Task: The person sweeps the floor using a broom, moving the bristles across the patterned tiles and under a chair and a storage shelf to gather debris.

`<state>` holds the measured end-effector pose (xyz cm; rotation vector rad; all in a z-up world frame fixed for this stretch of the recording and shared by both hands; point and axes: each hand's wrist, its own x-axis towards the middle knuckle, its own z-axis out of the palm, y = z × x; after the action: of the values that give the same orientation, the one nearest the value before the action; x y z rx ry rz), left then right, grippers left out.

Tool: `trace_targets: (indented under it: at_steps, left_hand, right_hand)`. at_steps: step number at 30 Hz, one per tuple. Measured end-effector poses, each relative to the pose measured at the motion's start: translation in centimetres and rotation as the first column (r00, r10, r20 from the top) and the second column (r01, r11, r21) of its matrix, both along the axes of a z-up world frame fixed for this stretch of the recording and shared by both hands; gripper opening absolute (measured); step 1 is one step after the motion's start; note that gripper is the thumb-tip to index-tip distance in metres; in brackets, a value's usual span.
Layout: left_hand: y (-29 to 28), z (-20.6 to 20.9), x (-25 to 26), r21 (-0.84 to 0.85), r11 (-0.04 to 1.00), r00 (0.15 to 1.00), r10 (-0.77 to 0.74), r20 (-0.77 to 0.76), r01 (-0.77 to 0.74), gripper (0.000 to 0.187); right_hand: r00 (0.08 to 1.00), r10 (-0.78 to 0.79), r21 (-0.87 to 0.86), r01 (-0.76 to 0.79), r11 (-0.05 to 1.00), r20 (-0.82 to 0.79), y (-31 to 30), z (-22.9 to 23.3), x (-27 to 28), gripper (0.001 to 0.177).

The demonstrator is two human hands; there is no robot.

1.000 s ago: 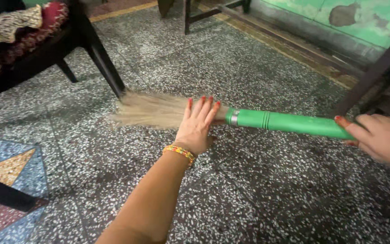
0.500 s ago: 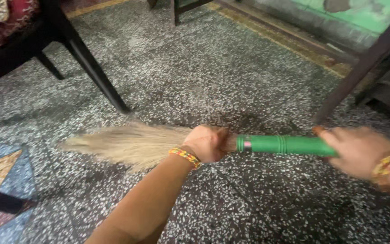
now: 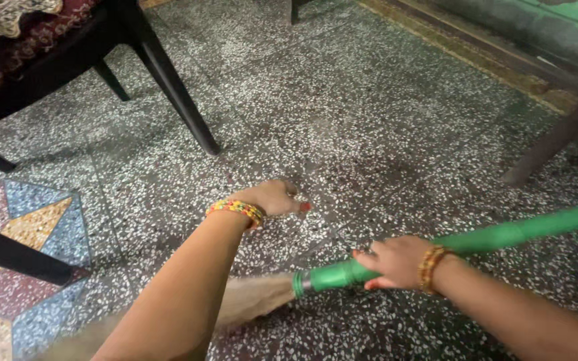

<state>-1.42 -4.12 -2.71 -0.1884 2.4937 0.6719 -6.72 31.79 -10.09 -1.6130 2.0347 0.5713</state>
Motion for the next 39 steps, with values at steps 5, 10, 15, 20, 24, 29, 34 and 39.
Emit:
trace_targets:
  at_steps: [5,10,15,20,24,29,34,39]
  left_hand:
    - [-4.2,-4.0,-1.4,0.143,0.971,0.929,0.228,-0.292,-0.193,0.057]
    - [-7.3,-6.8,-2.0,0.269,0.916,0.869,0.376,-0.323,-0.296,0.044]
    - [-10.1,-8.1,-2.0,0.337,0.880,0.752,0.466,-0.466,-0.336,0.040]
    - [-10.8,-7.8,-2.9,0.593,0.756,0.680,0.590,-0.435,-0.276,0.031]
    - [-11.3,-7.3,-2.4,0.652,0.720,0.661,0.612,-0.433,-0.239,0.033]
    - [-12.8,-6.2,-0.5,0.670,0.690,0.609,0.664,-0.434,-0.274,0.035]
    - [-14.7,-5.3,0.7,0.774,0.572,0.566,0.745,-0.352,-0.271,0.033]
    - [-15.7,-3.6,1.7,0.816,0.476,0.505,0.818,-0.274,-0.328,0.032]
  right_hand:
    - [0.975,-0.222,0.016,0.222,0.975,-0.002,-5.1,-0.3,-0.6,0.065]
    - [0.848,-0.529,-0.069,0.529,0.846,0.009,-7.7,0.0,-3.0,0.067]
    - [0.767,-0.639,-0.122,0.641,0.758,0.059,-10.9,3.6,-0.1,0.067]
    - [0.928,-0.330,-0.201,0.361,0.911,0.171,-16.2,3.7,4.7,0.059]
    - [0.956,-0.268,-0.137,0.283,0.949,0.121,-22.4,1.6,6.9,0.057]
    - [0.881,-0.458,-0.235,0.474,0.849,0.120,-28.9,-0.1,7.3,0.054]
    - [0.772,-0.496,-0.314,0.622,0.717,0.398,-33.6,-0.4,13.0,0.052]
    - [0.923,-0.328,-0.288,0.376,0.880,0.202,-35.8,-0.6,13.7,0.056]
